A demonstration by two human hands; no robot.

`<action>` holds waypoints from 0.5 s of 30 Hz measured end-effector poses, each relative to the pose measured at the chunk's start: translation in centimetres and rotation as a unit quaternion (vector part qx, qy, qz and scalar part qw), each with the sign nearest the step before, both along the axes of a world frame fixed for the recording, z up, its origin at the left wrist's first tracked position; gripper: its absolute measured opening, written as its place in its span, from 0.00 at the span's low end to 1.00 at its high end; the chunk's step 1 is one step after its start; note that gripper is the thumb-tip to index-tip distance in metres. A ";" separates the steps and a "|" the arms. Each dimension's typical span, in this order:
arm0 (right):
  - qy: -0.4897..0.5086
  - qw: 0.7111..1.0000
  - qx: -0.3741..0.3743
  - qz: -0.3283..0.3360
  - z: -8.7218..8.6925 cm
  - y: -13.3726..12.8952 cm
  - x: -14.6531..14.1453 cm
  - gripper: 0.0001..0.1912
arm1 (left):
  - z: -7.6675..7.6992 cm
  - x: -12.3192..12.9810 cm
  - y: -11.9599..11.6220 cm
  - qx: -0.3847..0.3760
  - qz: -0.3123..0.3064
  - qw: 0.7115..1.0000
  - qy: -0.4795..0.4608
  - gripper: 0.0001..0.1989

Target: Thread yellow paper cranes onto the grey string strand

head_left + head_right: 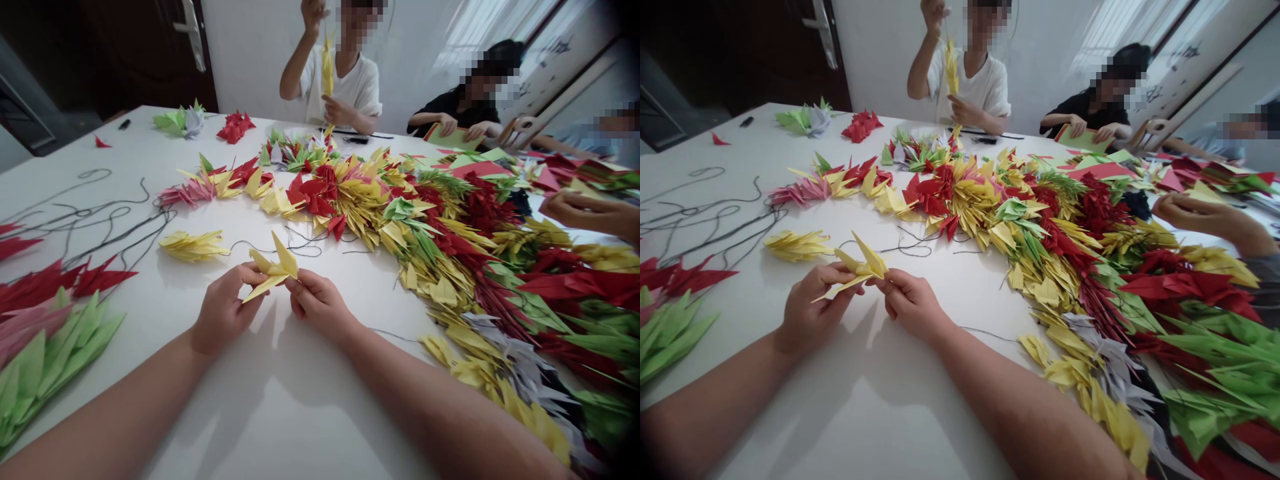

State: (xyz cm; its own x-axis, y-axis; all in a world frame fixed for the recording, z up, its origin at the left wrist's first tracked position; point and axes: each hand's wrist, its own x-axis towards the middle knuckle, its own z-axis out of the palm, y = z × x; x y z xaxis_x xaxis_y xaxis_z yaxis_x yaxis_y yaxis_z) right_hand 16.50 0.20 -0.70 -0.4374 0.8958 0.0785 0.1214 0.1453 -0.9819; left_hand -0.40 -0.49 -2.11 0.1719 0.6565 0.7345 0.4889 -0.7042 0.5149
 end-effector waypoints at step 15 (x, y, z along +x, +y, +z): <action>0.017 1.000 -0.022 -0.005 -0.2 0.2 0.0 0.11 | 0.0 0.0 -0.1 -0.028 0.010 1.000 -0.004 0.04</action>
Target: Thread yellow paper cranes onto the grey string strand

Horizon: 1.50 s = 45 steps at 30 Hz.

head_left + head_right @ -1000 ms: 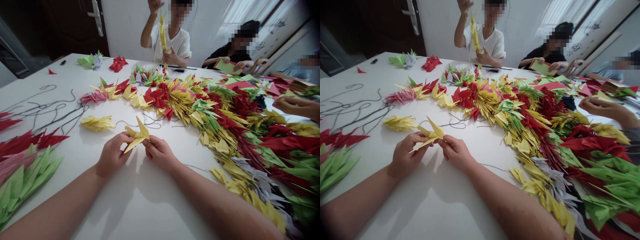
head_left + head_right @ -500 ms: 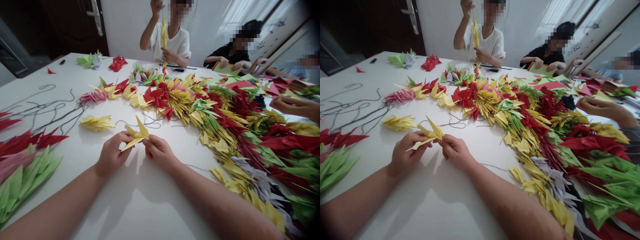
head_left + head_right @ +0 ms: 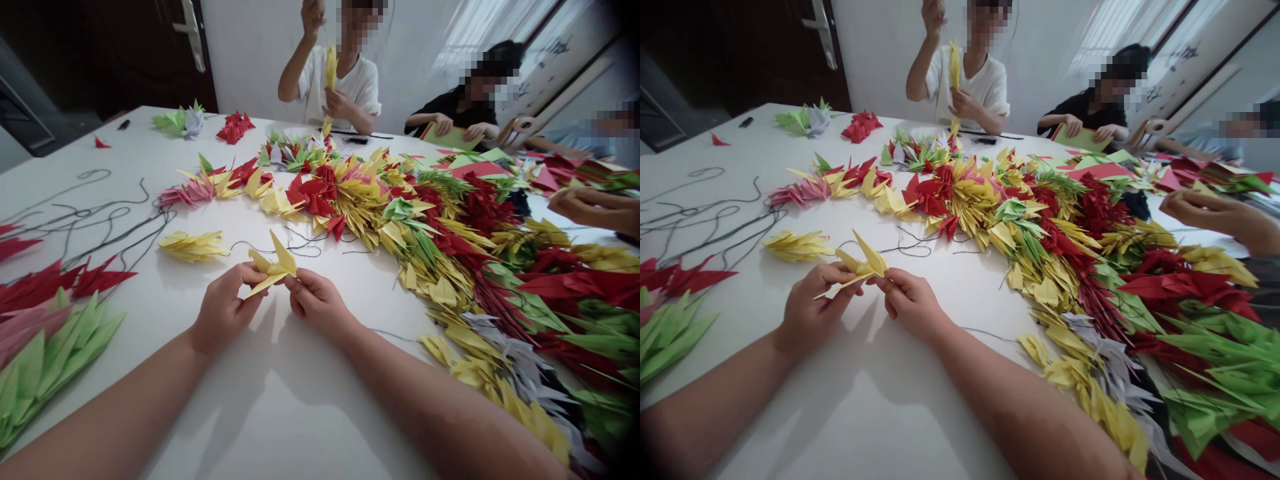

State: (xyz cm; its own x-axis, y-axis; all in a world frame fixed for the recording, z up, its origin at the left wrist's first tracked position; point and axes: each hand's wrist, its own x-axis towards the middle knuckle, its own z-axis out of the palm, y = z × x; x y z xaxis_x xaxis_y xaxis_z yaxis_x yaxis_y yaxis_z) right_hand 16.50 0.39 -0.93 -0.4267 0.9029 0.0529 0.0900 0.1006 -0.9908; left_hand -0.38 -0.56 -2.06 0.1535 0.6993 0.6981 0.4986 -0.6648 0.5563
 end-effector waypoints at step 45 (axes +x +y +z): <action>-0.017 1.000 0.004 0.004 -0.2 -0.2 0.0 0.12 | 0.1 -0.3 0.0 0.074 -0.009 0.996 0.050 0.06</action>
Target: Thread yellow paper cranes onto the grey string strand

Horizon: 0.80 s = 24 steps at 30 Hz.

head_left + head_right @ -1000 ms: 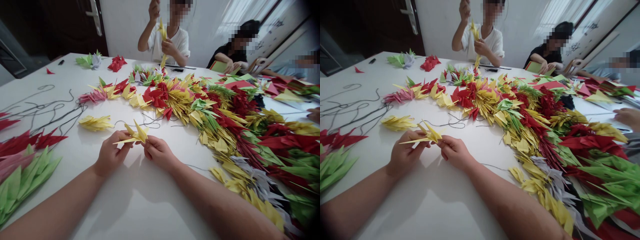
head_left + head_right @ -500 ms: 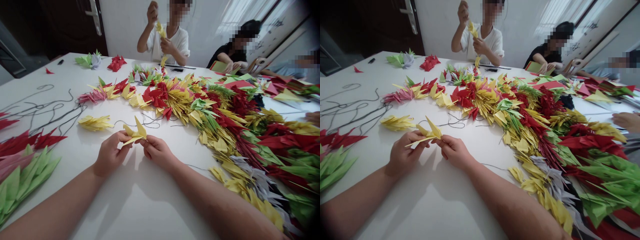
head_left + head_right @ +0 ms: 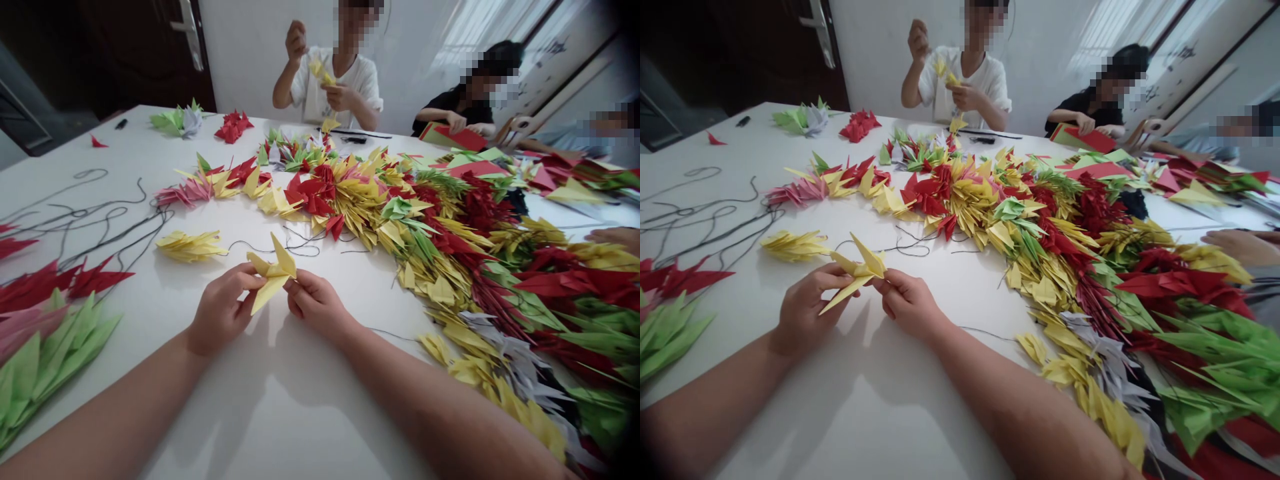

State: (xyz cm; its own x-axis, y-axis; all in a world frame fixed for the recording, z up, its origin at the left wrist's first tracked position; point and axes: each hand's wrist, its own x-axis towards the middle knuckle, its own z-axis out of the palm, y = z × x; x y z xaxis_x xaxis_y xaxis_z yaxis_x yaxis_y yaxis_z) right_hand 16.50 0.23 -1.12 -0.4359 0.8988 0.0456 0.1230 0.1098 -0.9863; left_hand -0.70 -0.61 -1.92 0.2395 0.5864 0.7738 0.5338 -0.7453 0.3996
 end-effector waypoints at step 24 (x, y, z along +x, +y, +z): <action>0.022 0.999 -0.037 0.015 -0.1 0.3 0.0 0.12 | 0.2 0.5 0.0 -0.074 0.008 0.996 -0.045 0.02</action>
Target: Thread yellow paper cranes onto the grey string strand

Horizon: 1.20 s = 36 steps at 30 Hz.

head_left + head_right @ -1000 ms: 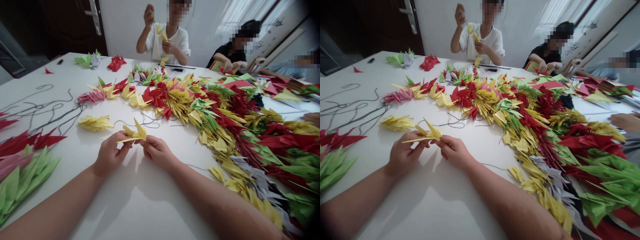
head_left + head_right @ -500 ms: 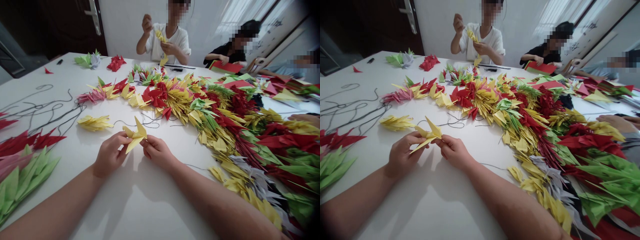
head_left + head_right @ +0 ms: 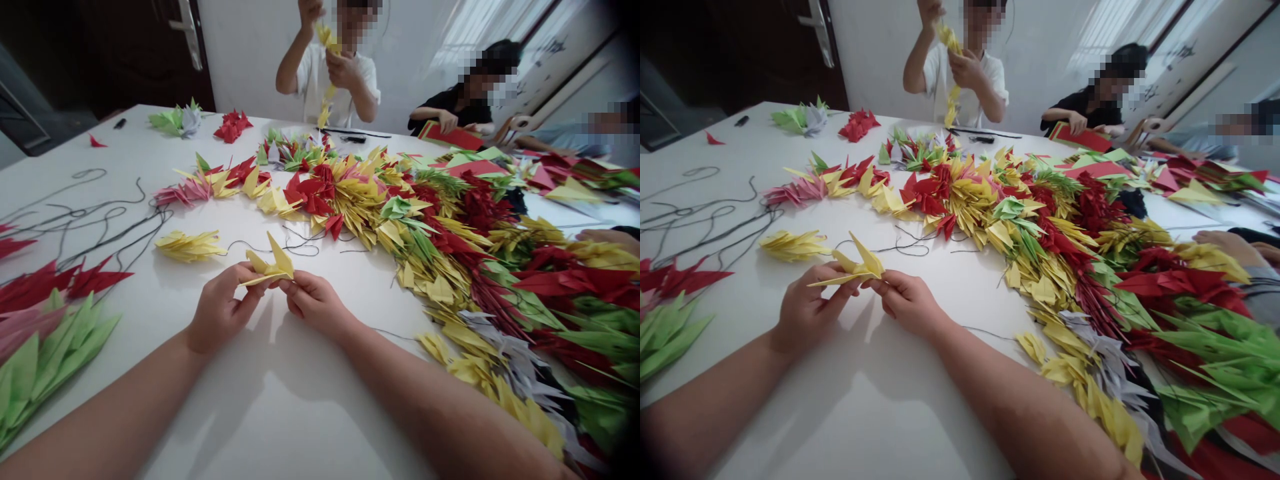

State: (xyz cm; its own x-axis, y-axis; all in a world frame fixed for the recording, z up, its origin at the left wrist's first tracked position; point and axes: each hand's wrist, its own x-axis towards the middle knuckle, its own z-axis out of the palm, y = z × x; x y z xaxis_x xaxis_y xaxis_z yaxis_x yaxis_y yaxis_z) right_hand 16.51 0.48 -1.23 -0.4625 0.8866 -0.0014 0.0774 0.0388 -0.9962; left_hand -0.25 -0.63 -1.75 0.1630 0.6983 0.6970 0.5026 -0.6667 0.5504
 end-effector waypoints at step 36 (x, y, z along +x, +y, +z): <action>-0.051 0.998 0.013 -0.023 0.3 -0.1 -0.2 0.11 | 0.7 0.4 0.1 -0.130 0.034 0.991 0.008 0.08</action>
State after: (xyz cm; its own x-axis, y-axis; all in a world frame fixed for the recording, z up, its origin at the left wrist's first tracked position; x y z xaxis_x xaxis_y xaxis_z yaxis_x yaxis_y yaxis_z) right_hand 16.30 0.40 -0.89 -0.4193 0.9076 -0.0235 0.1804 0.0579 -0.9819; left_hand 0.16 -0.52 -1.05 0.1180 0.8635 0.4903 0.5513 -0.4676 0.6909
